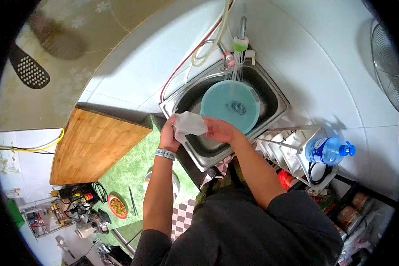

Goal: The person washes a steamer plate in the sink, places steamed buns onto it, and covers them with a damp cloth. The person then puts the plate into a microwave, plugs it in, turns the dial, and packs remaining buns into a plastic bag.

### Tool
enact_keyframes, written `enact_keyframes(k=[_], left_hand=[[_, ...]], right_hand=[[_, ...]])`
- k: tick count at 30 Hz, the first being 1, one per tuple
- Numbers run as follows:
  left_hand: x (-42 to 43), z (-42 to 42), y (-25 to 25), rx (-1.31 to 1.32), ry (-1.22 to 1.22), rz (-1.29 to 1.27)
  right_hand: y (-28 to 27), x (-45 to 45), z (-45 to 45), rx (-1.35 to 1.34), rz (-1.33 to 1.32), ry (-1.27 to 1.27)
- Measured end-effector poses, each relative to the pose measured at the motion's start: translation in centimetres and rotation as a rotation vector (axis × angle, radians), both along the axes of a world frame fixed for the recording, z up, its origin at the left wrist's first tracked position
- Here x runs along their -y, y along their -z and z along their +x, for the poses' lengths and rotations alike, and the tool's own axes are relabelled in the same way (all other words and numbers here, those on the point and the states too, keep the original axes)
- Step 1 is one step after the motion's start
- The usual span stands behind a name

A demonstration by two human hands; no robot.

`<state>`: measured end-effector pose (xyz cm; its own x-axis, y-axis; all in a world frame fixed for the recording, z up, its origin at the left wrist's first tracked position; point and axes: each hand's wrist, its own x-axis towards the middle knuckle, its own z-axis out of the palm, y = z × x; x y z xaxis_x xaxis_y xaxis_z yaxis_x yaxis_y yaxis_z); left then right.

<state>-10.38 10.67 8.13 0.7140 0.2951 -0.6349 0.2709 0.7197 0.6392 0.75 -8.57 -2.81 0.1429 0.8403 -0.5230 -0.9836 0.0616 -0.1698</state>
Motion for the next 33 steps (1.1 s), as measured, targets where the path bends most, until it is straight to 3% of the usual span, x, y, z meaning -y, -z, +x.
enact_keyframes(k=[2,4,7,10,20,22,24,28,31,33], left_hand=[[0.0,0.4,-0.5,0.073,-0.013,-0.021],[0.3,1.1,-1.6,0.075,-0.019,0.024],[0.5,1.3,-3.6,0.107,0.026,0.096],[1.4,1.8,-5.9,0.179,0.042,0.132],[3.2,1.9,-4.2,0.142,-0.028,0.41],[3.4,1.5,-2.5,0.075,-0.041,0.47],[4.1,1.3,-2.7,0.062,-0.069,0.455],[5.6,0.0,-3.7,-0.003,-0.103,0.446],[6.4,-1.1,-4.3,-0.046,-0.12,0.446],[7.1,-1.7,-4.4,0.007,-0.129,0.415]], right_hand=[[-1.2,0.8,-0.6,0.017,0.054,-0.018],[-3.9,1.5,-0.9,0.299,0.074,-0.066],[-2.4,1.7,-0.6,0.254,0.169,-0.066],[-4.9,2.3,0.0,0.114,0.224,0.038],[-3.5,4.2,0.6,0.131,0.285,0.192],[-2.2,5.0,1.1,0.267,-0.147,-0.03],[-1.1,6.5,2.6,0.492,-0.419,-0.276],[-2.4,10.4,9.2,0.609,-0.642,0.18],[2.3,10.3,17.8,0.639,-0.563,0.498],[2.3,9.1,21.9,0.752,-0.544,0.626]])
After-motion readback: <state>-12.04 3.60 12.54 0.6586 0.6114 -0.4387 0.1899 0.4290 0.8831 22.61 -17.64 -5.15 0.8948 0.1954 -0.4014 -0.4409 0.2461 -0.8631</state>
